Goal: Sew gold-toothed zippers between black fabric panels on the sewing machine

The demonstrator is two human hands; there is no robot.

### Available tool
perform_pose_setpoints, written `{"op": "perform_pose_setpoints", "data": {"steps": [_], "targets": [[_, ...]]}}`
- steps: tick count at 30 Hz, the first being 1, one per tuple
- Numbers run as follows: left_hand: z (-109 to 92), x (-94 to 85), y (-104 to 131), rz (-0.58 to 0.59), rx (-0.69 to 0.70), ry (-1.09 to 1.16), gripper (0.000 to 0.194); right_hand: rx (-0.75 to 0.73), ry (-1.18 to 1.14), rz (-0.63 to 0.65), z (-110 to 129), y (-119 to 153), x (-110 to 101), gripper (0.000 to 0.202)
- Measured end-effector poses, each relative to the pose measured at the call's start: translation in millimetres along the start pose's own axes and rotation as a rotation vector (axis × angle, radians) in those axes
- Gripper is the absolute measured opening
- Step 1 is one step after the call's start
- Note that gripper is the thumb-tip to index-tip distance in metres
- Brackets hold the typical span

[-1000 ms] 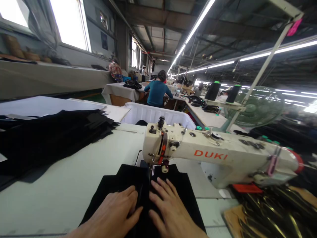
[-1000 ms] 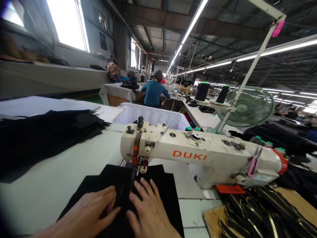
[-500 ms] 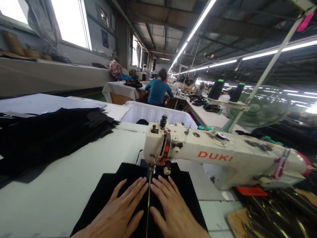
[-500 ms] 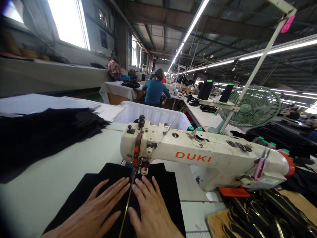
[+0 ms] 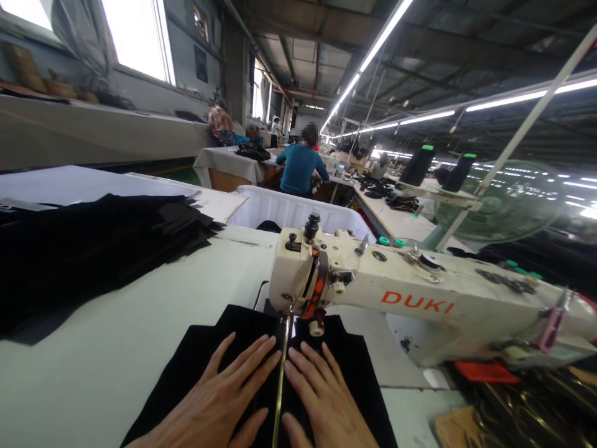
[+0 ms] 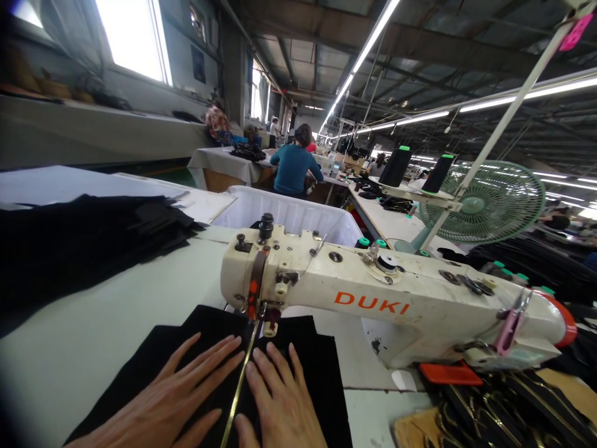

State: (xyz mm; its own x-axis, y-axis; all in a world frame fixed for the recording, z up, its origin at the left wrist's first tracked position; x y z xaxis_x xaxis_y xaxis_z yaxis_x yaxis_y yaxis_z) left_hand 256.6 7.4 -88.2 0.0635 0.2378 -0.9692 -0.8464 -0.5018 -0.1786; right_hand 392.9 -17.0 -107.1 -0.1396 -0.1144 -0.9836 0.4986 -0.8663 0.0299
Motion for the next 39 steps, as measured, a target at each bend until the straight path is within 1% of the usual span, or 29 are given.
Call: {"op": "perform_pose_setpoints", "data": {"steps": [4, 7, 10, 14, 17, 19, 21, 24, 27, 29, 32, 36, 39], "targets": [[-2.0, -10.7, -0.6, -0.027, 0.02, 0.021, 0.067, -0.017, 0.003, 0.0, -0.3, -0.7, 3.4, 0.072], [-1.2, -14.7, -0.3, -0.046, 0.027, 0.072, 0.062, -0.014, -0.003, -0.011, -0.3, -0.6, 3.1, 0.071], [2.3, -11.8, 2.0, -0.069, 0.007, 0.167, 0.053, -0.014, -0.01, -0.005, -0.5, -0.8, 2.7, 0.07], [8.2, -3.8, 10.6, -0.118, -0.06, 0.272, 0.045, -0.029, -0.008, 0.013, -0.6, -1.0, 1.3, 0.063], [9.9, 0.2, 16.1, -0.141, -0.096, 0.301, 0.044, -0.047, 0.012, 0.011, 1.2, -0.8, -0.8, 0.054], [9.9, 0.4, 17.3, -0.148, -0.106, 0.301, 0.042, -0.051, 0.029, -0.002, 2.4, -0.5, -2.6, 0.045], [9.6, -0.5, 16.7, -0.146, -0.109, 0.297, 0.04, -0.045, 0.034, -0.024, 2.7, -0.2, -4.8, 0.041], [9.9, -1.6, 15.3, -0.145, -0.111, 0.298, 0.039, -0.042, 0.016, -0.049, 2.1, 0.8, -7.7, 0.046], [10.8, 1.1, 15.5, -0.14, -0.116, 0.3, 0.039, -0.054, 0.001, -0.031, 2.4, 1.4, -7.4, 0.058], [11.6, 4.1, 16.2, -0.133, -0.122, 0.303, 0.038, -0.056, -0.006, -0.018, 2.7, 1.4, -7.1, 0.061], [12.9, 6.0, 16.0, -0.13, -0.119, 0.317, 0.035, -0.038, -0.034, -0.018, 2.6, 1.1, -9.2, 0.055], [15.2, 1.1, 10.1, -0.128, -0.091, 0.318, 0.035, -0.037, -0.034, -0.003, 4.6, 0.6, -12.6, 0.043], [16.6, -3.6, 4.0, -0.115, -0.059, 0.292, 0.039, -0.03, -0.033, 0.014, 4.1, 0.5, -12.0, 0.045]]}}
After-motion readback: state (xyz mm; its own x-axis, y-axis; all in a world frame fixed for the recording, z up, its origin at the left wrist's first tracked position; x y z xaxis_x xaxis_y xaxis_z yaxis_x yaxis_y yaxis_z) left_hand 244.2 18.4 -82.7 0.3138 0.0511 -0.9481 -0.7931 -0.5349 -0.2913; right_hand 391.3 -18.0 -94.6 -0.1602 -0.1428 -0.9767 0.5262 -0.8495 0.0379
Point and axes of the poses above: each hand's wrist, its own y-axis away from the middle knuckle, its own x-axis out of the palm, z = x × y, the point moved 8 cm from there along -y, towards the middle knuckle, and after that the axes turned 13 degrees about z, right-handed, at the moved point
